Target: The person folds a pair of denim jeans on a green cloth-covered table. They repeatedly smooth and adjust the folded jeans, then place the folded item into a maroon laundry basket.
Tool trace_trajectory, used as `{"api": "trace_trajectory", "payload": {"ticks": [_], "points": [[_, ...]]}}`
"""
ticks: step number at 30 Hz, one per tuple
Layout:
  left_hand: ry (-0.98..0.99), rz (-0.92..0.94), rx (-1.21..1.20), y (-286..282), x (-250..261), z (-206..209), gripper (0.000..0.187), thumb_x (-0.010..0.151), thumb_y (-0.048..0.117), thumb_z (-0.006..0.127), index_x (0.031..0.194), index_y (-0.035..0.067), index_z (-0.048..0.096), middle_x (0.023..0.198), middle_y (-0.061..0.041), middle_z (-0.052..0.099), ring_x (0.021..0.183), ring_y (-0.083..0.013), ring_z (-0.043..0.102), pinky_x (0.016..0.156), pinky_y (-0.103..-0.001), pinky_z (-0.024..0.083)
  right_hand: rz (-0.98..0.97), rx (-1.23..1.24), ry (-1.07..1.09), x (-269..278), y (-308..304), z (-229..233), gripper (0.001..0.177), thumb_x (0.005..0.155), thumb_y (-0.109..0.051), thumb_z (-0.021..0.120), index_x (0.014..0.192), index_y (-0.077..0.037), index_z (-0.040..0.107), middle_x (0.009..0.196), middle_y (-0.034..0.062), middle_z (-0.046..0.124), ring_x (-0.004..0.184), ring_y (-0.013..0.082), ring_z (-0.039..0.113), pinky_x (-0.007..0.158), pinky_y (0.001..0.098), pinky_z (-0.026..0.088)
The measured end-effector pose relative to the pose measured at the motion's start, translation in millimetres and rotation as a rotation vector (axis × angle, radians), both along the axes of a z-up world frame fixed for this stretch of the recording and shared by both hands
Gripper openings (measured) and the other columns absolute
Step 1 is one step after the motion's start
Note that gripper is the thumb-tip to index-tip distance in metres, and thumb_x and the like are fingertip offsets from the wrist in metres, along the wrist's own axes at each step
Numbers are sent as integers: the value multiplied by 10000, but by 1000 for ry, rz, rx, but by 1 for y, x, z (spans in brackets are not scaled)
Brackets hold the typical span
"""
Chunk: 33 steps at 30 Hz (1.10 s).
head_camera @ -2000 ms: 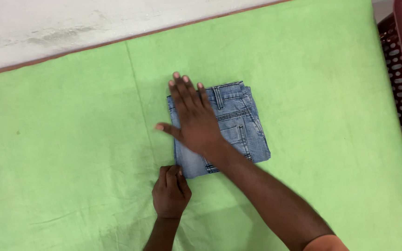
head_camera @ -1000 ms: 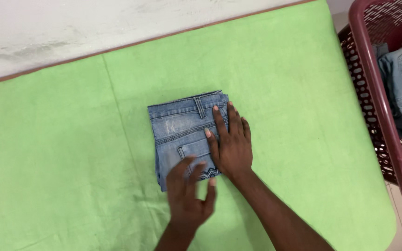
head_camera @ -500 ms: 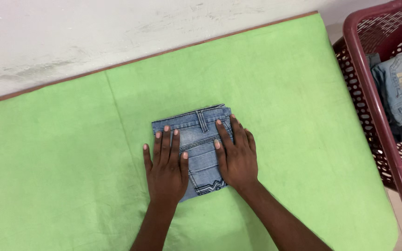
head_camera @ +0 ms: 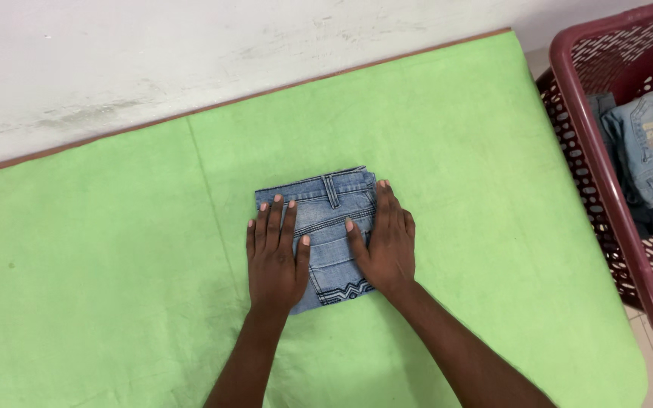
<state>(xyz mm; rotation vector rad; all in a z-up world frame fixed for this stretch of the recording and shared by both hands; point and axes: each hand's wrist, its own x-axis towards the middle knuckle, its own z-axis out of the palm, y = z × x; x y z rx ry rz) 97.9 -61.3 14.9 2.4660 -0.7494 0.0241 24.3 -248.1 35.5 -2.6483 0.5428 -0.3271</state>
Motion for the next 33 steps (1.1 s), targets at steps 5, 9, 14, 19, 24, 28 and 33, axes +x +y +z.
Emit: {"api": "trace_trajectory", "payload": {"ticks": [5, 9, 14, 19, 24, 28, 33], "points": [[98, 156, -263, 1, 12, 5, 899, 933, 366, 754, 1569, -26, 253, 1594, -351, 229, 1480, -501, 278, 1195, -566, 273, -50, 348, 100, 23, -29, 3, 1108, 798, -401, 805, 1551, 97, 162, 1483, 298, 430, 1367, 425, 417, 1126, 520, 333], [654, 413, -275, -7, 24, 17, 1160, 746, 354, 892, 1561, -31, 161, 1537, -286, 316, 1413, -420, 390, 1130, -511, 384, -105, 791, 248, 33, -52, 9, 1118, 687, -261, 927, 1515, 68, 252, 1444, 253, 442, 1328, 337, 530, 1083, 445, 500], [1249, 424, -752, 12, 45, 38, 1028, 684, 182, 893, 1500, -76, 324, 1401, -245, 605, 1271, -320, 641, 1105, -447, 494, -159, 1303, 419, 34, -76, 24, 821, 674, -177, 872, 1374, 68, 519, 1230, 201, 714, 1170, 310, 697, 1038, 418, 554], [1263, 226, -514, 28, 25, 73, 672, 695, 161, 904, 1283, -68, 673, 1224, -167, 777, 1183, -266, 711, 1068, -376, 499, 64, 1311, 484, 5, -88, 51, 569, 726, -122, 854, 1241, 59, 693, 1177, 155, 772, 1120, 216, 698, 1017, 325, 509], [1143, 109, -316, 28, 22, 136, 530, 702, 140, 898, 1196, 37, 738, 1153, -104, 814, 1079, -206, 755, 1008, -344, 563, 241, 1013, 497, 9, -94, 108, 436, 734, -30, 872, 1148, 49, 763, 1112, 155, 815, 1022, 238, 743, 968, 348, 576], [641, 14, -349, 30, 18, 159, 461, 747, 103, 862, 1188, 63, 735, 1134, -84, 799, 1072, -210, 737, 981, -354, 570, 320, 780, 66, 9, -100, 132, 540, 723, 12, 844, 1234, -81, 695, 1167, 93, 762, 1090, 207, 714, 949, 358, 590], [-72, -246, -290, 40, -32, 126, 689, 639, -33, 803, 1293, 96, 629, 1393, -63, 669, 1379, -284, 593, 1244, -474, 401, 634, 27, -308, -46, -91, 97, 653, 546, 112, 797, 1154, -92, 675, 1286, 61, 713, 1286, 298, 638, 1067, 413, 534]]}}
